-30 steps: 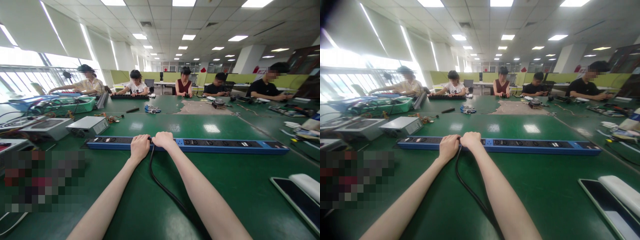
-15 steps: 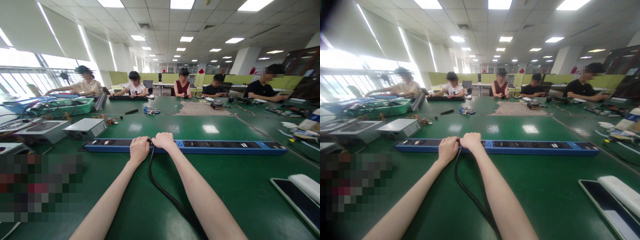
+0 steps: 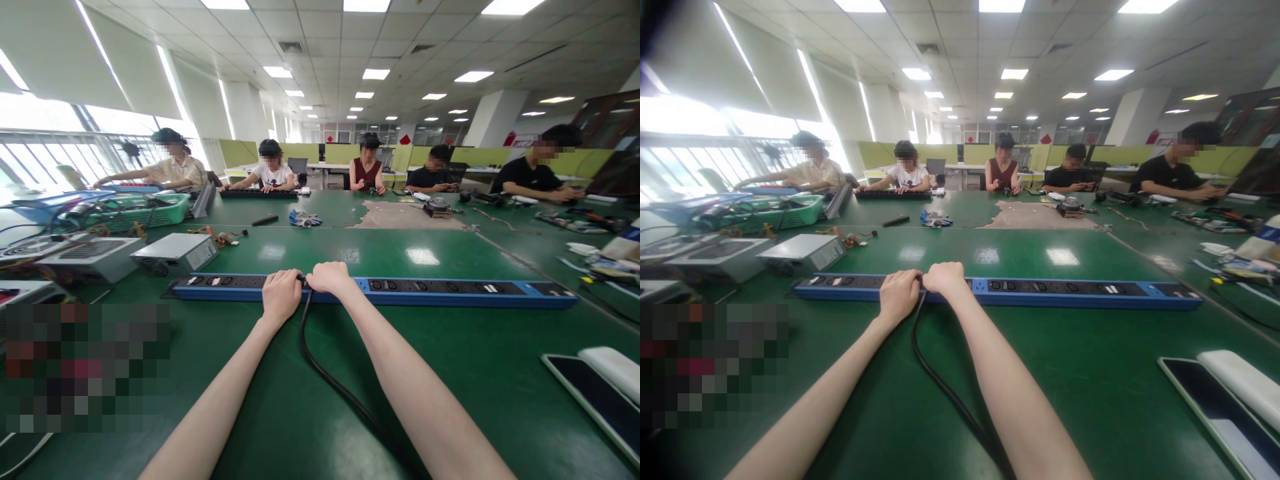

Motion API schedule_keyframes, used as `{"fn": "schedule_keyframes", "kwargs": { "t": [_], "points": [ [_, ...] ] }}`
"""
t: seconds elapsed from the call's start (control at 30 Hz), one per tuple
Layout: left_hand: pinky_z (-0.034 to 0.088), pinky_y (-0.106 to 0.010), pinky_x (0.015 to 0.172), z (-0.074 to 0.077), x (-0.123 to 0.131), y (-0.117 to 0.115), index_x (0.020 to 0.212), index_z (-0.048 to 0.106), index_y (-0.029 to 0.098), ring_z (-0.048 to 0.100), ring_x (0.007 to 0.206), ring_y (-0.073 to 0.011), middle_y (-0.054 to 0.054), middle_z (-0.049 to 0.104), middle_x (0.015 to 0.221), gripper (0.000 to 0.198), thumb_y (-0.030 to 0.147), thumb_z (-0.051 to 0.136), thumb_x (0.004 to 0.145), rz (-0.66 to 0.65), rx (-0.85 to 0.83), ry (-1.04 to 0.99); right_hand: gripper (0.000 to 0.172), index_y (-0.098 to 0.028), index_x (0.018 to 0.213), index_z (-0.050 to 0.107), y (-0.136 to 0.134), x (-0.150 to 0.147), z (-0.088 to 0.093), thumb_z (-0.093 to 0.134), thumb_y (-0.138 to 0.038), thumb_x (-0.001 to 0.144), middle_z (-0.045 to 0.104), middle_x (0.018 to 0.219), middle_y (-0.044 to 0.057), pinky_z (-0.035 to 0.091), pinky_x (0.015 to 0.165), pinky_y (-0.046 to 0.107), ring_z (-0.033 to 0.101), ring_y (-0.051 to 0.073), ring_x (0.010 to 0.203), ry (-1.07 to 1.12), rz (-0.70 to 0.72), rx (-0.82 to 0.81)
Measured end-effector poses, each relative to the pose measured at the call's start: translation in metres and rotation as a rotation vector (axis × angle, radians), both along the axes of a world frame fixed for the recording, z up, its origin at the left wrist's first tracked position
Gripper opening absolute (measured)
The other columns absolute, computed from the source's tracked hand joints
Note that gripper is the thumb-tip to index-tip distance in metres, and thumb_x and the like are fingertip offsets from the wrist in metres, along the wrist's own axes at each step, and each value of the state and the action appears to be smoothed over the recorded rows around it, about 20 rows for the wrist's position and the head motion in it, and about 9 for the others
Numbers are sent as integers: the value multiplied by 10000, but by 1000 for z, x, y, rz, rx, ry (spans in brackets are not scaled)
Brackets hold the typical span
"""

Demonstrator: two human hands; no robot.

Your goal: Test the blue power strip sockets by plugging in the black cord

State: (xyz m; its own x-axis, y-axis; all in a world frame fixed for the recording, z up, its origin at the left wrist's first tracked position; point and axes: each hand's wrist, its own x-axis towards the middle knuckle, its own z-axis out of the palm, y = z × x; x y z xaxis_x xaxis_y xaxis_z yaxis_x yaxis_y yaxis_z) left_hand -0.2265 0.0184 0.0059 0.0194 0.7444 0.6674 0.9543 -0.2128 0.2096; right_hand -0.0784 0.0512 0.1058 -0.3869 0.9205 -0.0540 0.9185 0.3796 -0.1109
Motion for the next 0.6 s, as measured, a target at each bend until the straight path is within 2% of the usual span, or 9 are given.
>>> {"fn": "schedule_keyframes", "kwargs": {
  "t": [0.23, 0.37, 0.47, 0.53, 0.6],
  "points": [
    [411, -414, 963, 1, 1, 0, 1013, 668, 250, 646, 1017, -262, -69, 747, 1008, 247, 200, 433, 958, 13, 9, 24, 483, -156, 1123, 777, 0, 2, -4, 476, -489, 945, 728, 1203, 197, 496, 942, 384, 682, 300, 1140, 60, -42, 29],
    [416, -407, 956, 1, 1, -1, 1026, 678, 256, 645, 1019, -258, -62, 750, 998, 260, 196, 436, 950, 12, 7, 45, 538, -157, 1011, 777, 3, 16, 8, 417, -553, 955, 763, 1064, 160, 494, 800, 295, 708, 257, 1000, 319, -120, 14],
    [419, -403, 963, 1, 0, -1, 1028, 682, 261, 648, 1029, -254, -58, 753, 1012, 268, 197, 433, 951, 6, 12, 52, 580, -189, 872, 757, 1, 49, 24, 365, -608, 959, 759, 879, 99, 442, 681, 255, 690, 214, 840, 492, -170, 45],
    [420, -403, 968, 1, 0, -1, 1036, 682, 262, 651, 1030, -252, -56, 753, 1025, 273, 198, 430, 954, 5, 18, 51, 545, -197, 800, 726, -4, 82, 31, 427, -634, 928, 735, 803, 73, 405, 652, 247, 659, 195, 776, 492, -190, 112],
    [420, -406, 970, 0, 0, -1, 1044, 681, 264, 654, 1024, -252, -55, 754, 1024, 276, 203, 427, 957, 8, 22, 50, 458, -205, 775, 698, -8, 115, 30, 494, -594, 904, 722, 787, 53, 379, 642, 245, 632, 182, 743, 456, -232, 176]
  ]
}}
